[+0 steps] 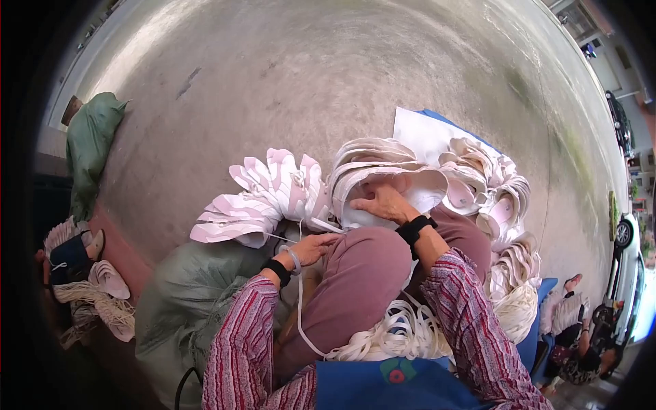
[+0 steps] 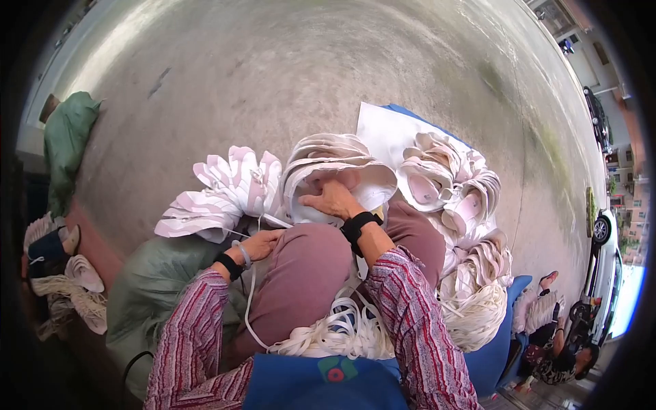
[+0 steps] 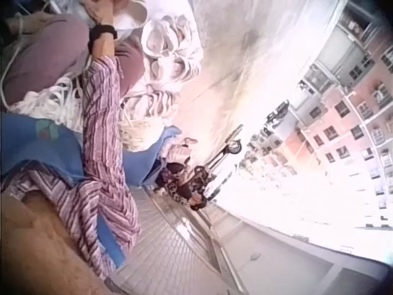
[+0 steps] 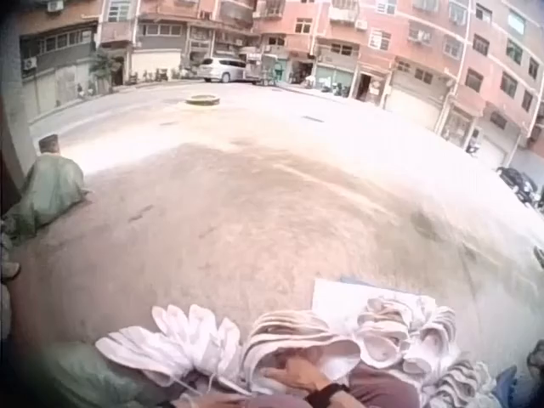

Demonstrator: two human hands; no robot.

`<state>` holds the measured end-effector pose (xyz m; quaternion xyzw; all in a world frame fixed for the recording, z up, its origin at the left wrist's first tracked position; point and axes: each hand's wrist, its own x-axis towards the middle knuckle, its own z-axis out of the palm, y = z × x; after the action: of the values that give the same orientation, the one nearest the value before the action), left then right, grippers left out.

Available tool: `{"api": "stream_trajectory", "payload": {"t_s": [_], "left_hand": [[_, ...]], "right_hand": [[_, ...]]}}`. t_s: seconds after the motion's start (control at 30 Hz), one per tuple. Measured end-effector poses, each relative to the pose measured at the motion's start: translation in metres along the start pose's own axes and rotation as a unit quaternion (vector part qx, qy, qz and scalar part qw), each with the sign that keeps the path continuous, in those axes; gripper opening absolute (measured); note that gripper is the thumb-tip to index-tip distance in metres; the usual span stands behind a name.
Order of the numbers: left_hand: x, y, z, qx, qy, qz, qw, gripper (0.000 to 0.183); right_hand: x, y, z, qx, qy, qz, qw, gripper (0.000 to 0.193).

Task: Threading shoelaces through the eyelets of pink and white shoe uppers as part of a manufacturing assembly process.

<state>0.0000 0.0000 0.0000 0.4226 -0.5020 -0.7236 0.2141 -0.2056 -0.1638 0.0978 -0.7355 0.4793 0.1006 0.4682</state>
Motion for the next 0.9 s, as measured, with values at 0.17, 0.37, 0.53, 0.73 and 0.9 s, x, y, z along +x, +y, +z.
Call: {"api": "stream_trajectory", "payload": {"t_s": [0.17, 0.37, 0.53, 0.73, 0.9], "left_hand": [[0.008, -0.011, 0.013, 0.21, -0.016, -0.048, 0.976, 0.047], [0.017, -0.013, -0.006, 0.329, 0.027, -0.003, 0.944, 0.036], [0.025, -0.004, 0.029, 0.359, 0.007, -0.097, 0.928, 0.044], [0.029, -0.004, 0.011, 0.376, 0.018, -0.077, 0.923, 0.048], [0.028, 0.006, -0.038, -0.132, 0.089, -0.085, 0.984, 0.037]], "right_hand": [[-0.03, -0.025, 0.002, 0.325, -0.066, -0.006, 0.944, 0.078], [-0.032, -0.029, -0.01, 0.285, -0.064, 0.12, 0.949, 0.069], [-0.045, -0.016, -0.022, 0.288, 0.024, -0.116, 0.95, 0.07], [-0.006, -0.009, -0.008, 0.175, 0.168, 0.053, 0.969, 0.064], [-0.025, 0.012, -0.006, 0.069, 0.115, 0.051, 0.99, 0.05]]}}
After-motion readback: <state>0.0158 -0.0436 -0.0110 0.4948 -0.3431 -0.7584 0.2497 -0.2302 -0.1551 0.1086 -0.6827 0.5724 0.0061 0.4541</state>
